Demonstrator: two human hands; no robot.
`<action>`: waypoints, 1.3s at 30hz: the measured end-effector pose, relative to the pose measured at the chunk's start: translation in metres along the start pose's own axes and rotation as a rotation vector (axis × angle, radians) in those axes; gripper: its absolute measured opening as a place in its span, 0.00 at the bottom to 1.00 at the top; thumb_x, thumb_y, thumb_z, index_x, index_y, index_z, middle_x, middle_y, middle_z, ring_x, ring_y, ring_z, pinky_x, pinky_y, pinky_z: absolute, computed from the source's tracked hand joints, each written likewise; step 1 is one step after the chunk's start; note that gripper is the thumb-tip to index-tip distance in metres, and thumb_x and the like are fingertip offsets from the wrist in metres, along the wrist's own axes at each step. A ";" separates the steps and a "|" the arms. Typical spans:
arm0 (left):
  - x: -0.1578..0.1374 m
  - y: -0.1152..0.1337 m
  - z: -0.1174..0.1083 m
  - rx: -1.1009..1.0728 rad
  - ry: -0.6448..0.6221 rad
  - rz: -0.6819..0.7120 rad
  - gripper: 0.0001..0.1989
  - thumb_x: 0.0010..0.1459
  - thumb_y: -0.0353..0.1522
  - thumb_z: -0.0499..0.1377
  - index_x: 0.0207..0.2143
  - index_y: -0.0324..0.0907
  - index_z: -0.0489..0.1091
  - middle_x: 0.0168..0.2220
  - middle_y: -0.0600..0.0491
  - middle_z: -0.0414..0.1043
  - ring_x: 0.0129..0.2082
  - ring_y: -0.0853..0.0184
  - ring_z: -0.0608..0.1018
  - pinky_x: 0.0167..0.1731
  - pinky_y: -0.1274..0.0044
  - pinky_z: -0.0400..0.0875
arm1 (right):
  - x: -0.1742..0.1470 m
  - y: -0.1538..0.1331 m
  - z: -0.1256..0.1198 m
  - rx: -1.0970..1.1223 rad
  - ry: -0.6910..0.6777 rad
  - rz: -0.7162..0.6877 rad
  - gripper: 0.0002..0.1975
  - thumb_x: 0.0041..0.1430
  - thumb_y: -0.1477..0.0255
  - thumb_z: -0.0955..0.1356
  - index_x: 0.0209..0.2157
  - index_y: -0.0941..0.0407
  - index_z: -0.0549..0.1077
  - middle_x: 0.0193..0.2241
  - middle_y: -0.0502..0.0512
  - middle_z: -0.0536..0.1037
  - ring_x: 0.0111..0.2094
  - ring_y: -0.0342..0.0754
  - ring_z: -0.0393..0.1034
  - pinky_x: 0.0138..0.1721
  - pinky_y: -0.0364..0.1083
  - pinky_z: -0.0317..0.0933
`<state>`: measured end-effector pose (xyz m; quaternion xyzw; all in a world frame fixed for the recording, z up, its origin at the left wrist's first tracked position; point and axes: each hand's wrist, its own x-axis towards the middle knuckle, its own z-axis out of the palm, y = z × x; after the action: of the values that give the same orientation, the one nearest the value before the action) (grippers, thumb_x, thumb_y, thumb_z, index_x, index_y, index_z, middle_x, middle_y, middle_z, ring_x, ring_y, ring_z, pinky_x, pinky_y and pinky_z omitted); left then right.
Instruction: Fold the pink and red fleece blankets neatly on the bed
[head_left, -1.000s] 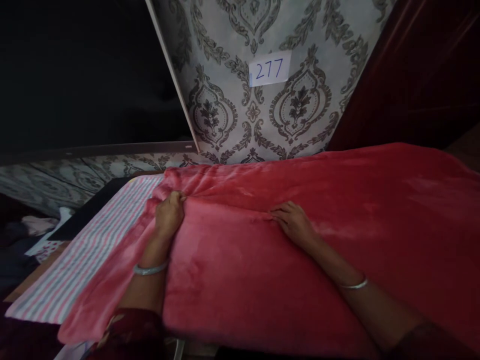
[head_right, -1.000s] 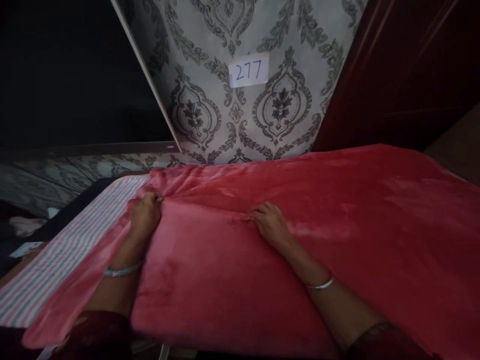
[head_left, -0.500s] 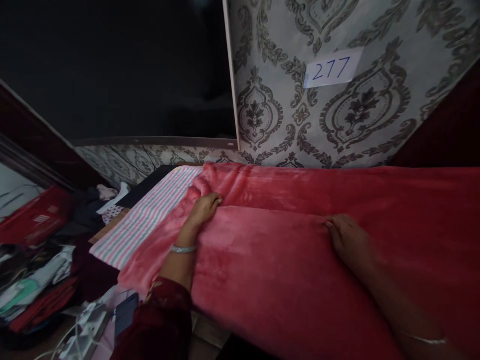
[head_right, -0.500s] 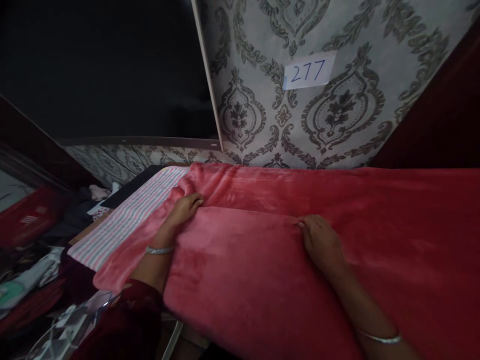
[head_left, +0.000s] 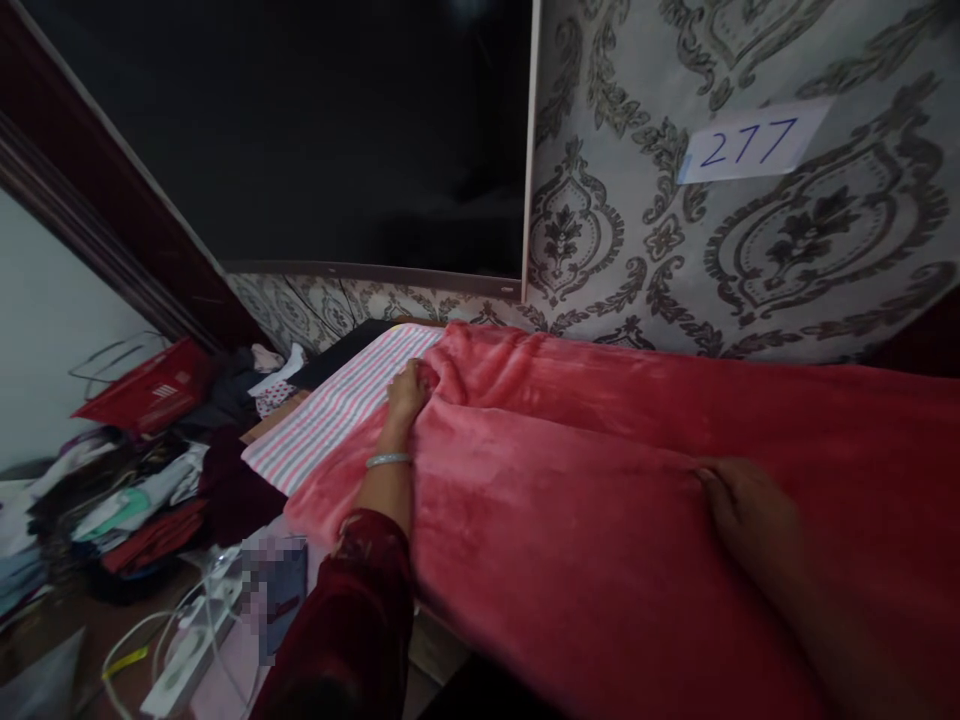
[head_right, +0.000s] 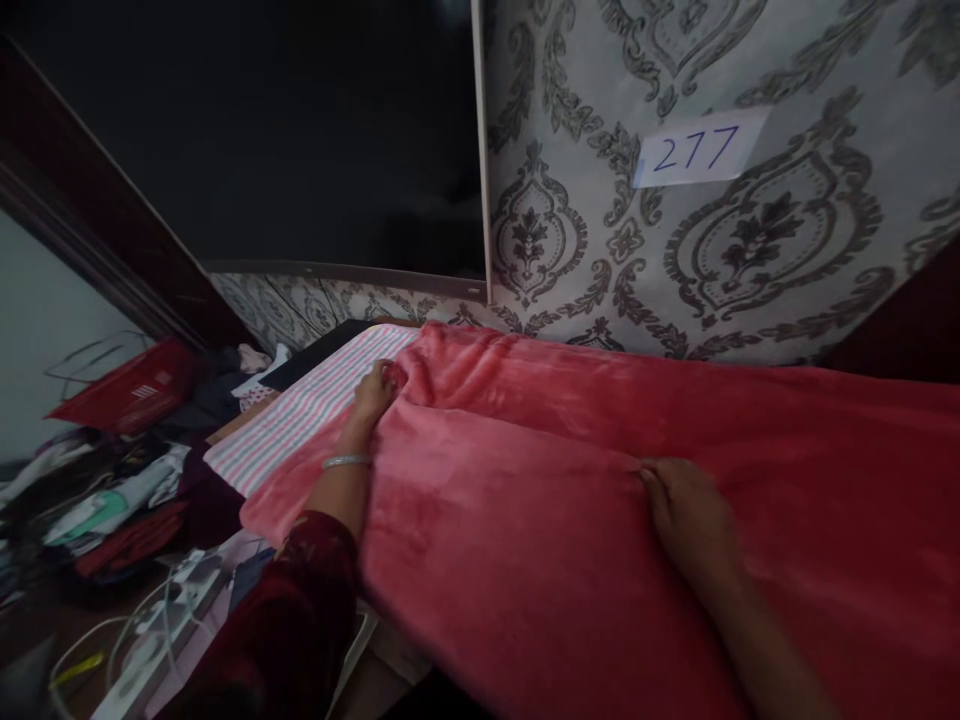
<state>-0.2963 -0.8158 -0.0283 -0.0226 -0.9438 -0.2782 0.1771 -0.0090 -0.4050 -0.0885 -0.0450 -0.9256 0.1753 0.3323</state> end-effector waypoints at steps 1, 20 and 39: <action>0.002 -0.001 -0.001 -0.029 0.028 0.013 0.17 0.57 0.26 0.57 0.49 0.45 0.72 0.43 0.47 0.80 0.48 0.55 0.78 0.49 0.65 0.70 | 0.000 0.000 0.000 0.000 -0.003 -0.002 0.22 0.70 0.57 0.56 0.35 0.52 0.75 0.31 0.59 0.79 0.34 0.56 0.73 0.37 0.53 0.67; -0.011 0.014 -0.004 -0.244 -0.004 0.332 0.10 0.64 0.33 0.55 0.41 0.44 0.77 0.44 0.46 0.77 0.49 0.57 0.76 0.53 0.62 0.69 | 0.003 -0.001 -0.003 0.013 -0.026 0.030 0.20 0.66 0.56 0.57 0.32 0.51 0.74 0.29 0.59 0.79 0.32 0.57 0.74 0.36 0.55 0.69; -0.031 0.037 -0.002 -0.223 -0.231 0.654 0.14 0.68 0.37 0.51 0.34 0.42 0.71 0.37 0.47 0.75 0.38 0.61 0.76 0.43 0.70 0.71 | 0.001 -0.015 -0.009 -0.074 0.036 -0.010 0.19 0.68 0.59 0.57 0.33 0.51 0.73 0.29 0.62 0.77 0.34 0.59 0.73 0.36 0.56 0.67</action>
<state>-0.2615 -0.7841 -0.0181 -0.3736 -0.8642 -0.3039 0.1454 -0.0035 -0.4162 -0.0763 -0.0558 -0.9256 0.1386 0.3478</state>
